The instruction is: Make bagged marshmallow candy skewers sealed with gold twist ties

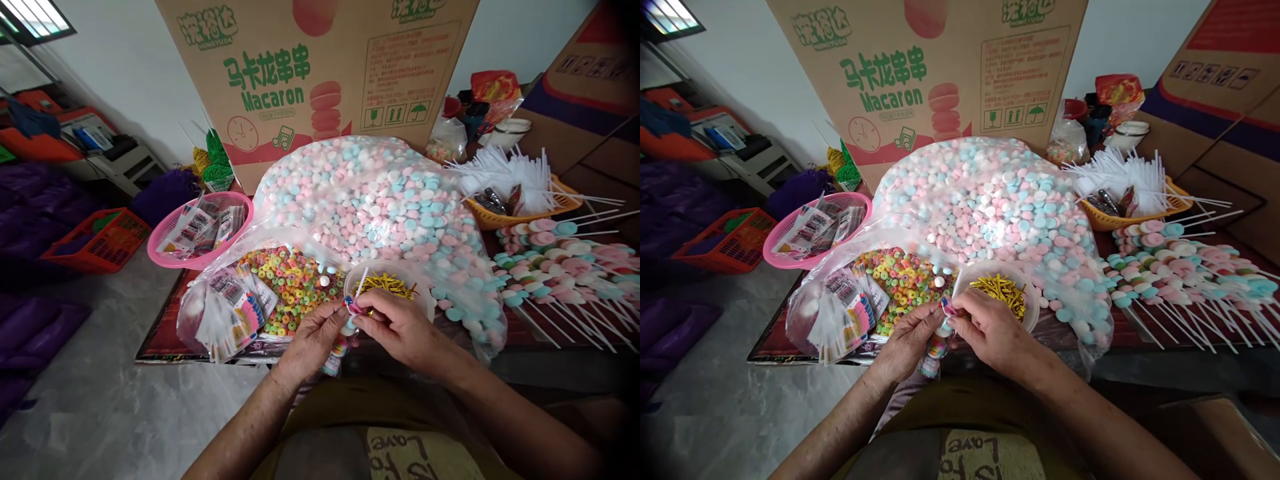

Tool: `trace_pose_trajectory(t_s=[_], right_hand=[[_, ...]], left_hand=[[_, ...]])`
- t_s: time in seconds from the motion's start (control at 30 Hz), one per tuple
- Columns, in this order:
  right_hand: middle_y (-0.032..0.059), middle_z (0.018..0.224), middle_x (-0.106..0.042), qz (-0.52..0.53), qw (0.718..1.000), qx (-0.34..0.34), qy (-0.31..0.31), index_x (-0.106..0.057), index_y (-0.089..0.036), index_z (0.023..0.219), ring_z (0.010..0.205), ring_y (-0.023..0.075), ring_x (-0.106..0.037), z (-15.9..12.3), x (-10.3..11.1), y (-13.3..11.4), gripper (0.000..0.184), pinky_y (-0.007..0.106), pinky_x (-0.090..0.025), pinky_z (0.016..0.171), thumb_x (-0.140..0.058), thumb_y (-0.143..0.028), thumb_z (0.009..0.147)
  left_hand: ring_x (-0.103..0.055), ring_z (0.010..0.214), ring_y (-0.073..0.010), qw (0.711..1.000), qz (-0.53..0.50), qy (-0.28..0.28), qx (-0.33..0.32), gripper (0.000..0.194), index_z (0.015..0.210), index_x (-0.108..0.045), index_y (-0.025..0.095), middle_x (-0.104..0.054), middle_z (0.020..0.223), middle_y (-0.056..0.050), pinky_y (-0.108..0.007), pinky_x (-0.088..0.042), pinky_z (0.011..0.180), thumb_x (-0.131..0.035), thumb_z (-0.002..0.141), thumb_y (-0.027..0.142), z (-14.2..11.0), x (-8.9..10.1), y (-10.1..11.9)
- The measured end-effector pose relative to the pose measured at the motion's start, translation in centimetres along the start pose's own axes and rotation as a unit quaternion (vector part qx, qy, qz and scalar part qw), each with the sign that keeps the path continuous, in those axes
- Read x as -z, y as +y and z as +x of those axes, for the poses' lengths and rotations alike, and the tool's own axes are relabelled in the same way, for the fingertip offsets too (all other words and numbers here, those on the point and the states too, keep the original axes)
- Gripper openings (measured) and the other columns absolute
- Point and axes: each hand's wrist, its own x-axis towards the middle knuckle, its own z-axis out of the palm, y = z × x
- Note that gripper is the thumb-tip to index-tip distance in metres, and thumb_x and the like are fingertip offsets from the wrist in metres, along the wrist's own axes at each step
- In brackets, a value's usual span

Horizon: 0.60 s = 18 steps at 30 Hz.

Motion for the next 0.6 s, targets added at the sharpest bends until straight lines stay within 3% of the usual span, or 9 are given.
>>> trace_pose_trajectory(t_s=[0.07, 0.13, 0.2, 0.27, 0.33, 0.43, 0.47, 0.5, 0.6], right_hand=[[0.0004, 0.07, -0.054, 0.006, 1.0, 0.025, 0.008, -0.054, -0.019, 0.074, 0.065, 0.011, -0.048, 0.0, -0.8, 0.0, 0.014, 0.024, -0.04, 0.061, -0.052, -0.023, 0.088], [-0.0005, 0.065, -0.053, 0.058, 0.998, -0.003, -0.005, -0.052, -0.019, 0.069, 0.062, 0.0109, -0.048, 0.1, -0.5, -0.2, 0.02, 0.024, -0.04, 0.058, -0.054, -0.026, 0.087], [-0.0007, 0.063, -0.054, 0.137, 0.989, -0.05, -0.032, -0.052, -0.018, 0.07, 0.056, 0.0103, -0.05, 0.2, 0.6, -0.5, 0.022, 0.023, -0.041, 0.053, -0.054, -0.03, 0.088], [0.0002, 0.065, -0.056, 0.181, 0.98, -0.076, -0.031, -0.054, -0.018, 0.076, 0.056, 0.0107, -0.052, 0.2, 1.6, -0.7, 0.021, 0.024, -0.043, 0.052, -0.051, -0.033, 0.091], [0.0014, 0.071, -0.057, 0.162, 0.984, -0.066, 0.031, -0.055, -0.019, 0.084, 0.058, 0.0113, -0.053, -0.1, 2.0, -0.9, 0.017, 0.024, -0.044, 0.054, -0.048, -0.033, 0.092], [0.0027, 0.082, -0.057, 0.115, 0.965, -0.057, 0.23, -0.052, -0.022, 0.093, 0.062, 0.0114, -0.052, -0.9, 1.1, -0.8, 0.01, 0.025, -0.045, 0.056, -0.051, -0.032, 0.091], [0.0027, 0.083, -0.057, 0.107, 0.955, -0.074, 0.265, -0.051, -0.023, 0.094, 0.061, 0.0115, -0.051, -1.2, 0.6, -0.7, 0.013, 0.025, -0.045, 0.055, -0.055, -0.033, 0.088], [0.002, 0.08, -0.057, 0.102, 0.955, -0.098, 0.259, -0.051, -0.023, 0.093, 0.059, 0.0116, -0.05, -1.4, 0.0, -0.5, 0.016, 0.024, -0.044, 0.052, -0.058, -0.035, 0.085], [-0.0013, 0.061, -0.053, 0.071, 0.981, -0.142, 0.11, -0.052, -0.021, 0.076, 0.053, 0.0116, -0.045, -1.4, -1.5, 0.0, 0.02, 0.024, -0.039, 0.047, -0.059, -0.039, 0.083]], left_hand=[[-0.057, 0.075, -0.0146, 0.99, 0.114, 0.025, -0.075, 0.035, 0.094, -0.068, 0.017, -0.064, 0.08, -0.003, -0.027, -0.049, 0.074, -0.05, 0.088, 0.046, -0.1, -0.2, 0.5], [-0.056, 0.077, -0.0154, 0.966, 0.216, 0.028, -0.139, 0.033, 0.091, -0.068, 0.017, -0.064, 0.081, -0.004, -0.027, -0.046, 0.075, -0.047, 0.091, 0.042, -0.3, -0.2, 0.9], [-0.055, 0.071, -0.0143, 0.95, 0.268, 0.012, -0.16, 0.033, 0.088, -0.068, 0.017, -0.062, 0.076, -0.003, -0.025, -0.045, 0.069, -0.045, 0.092, 0.04, -0.6, -0.1, 1.0], [-0.051, 0.063, -0.0124, 0.951, 0.269, 0.023, -0.148, 0.032, 0.084, -0.067, 0.017, -0.058, 0.068, -0.001, -0.023, -0.043, 0.063, -0.046, 0.091, 0.04, -0.6, 0.1, 0.7], [-0.045, 0.054, -0.0104, 0.965, 0.229, 0.065, -0.112, 0.032, 0.08, -0.065, 0.017, -0.052, 0.06, 0.002, -0.022, -0.04, 0.055, -0.048, 0.09, 0.042, -0.5, 0.2, 0.3], [-0.041, 0.048, -0.0089, 0.975, 0.17, 0.125, -0.071, 0.034, 0.074, -0.058, 0.017, -0.047, 0.056, 0.004, -0.021, -0.037, 0.049, -0.047, 0.089, 0.045, -0.2, 0.1, -0.1], [-0.041, 0.049, -0.009, 0.972, 0.172, 0.136, -0.081, 0.033, 0.073, -0.057, 0.017, -0.048, 0.057, 0.004, -0.021, -0.038, 0.05, -0.047, 0.089, 0.045, -0.2, 0.0, -0.1], [-0.043, 0.052, -0.0094, 0.967, 0.189, 0.139, -0.102, 0.031, 0.074, -0.058, 0.017, -0.05, 0.06, 0.003, -0.021, -0.039, 0.052, -0.047, 0.089, 0.043, -0.1, -0.1, -0.1], [-0.049, 0.062, -0.0114, 0.94, 0.265, 0.124, -0.172, 0.025, 0.085, -0.061, 0.018, -0.057, 0.069, 0.001, -0.023, -0.042, 0.062, -0.045, 0.091, 0.036, 0.1, -0.7, 0.3]])
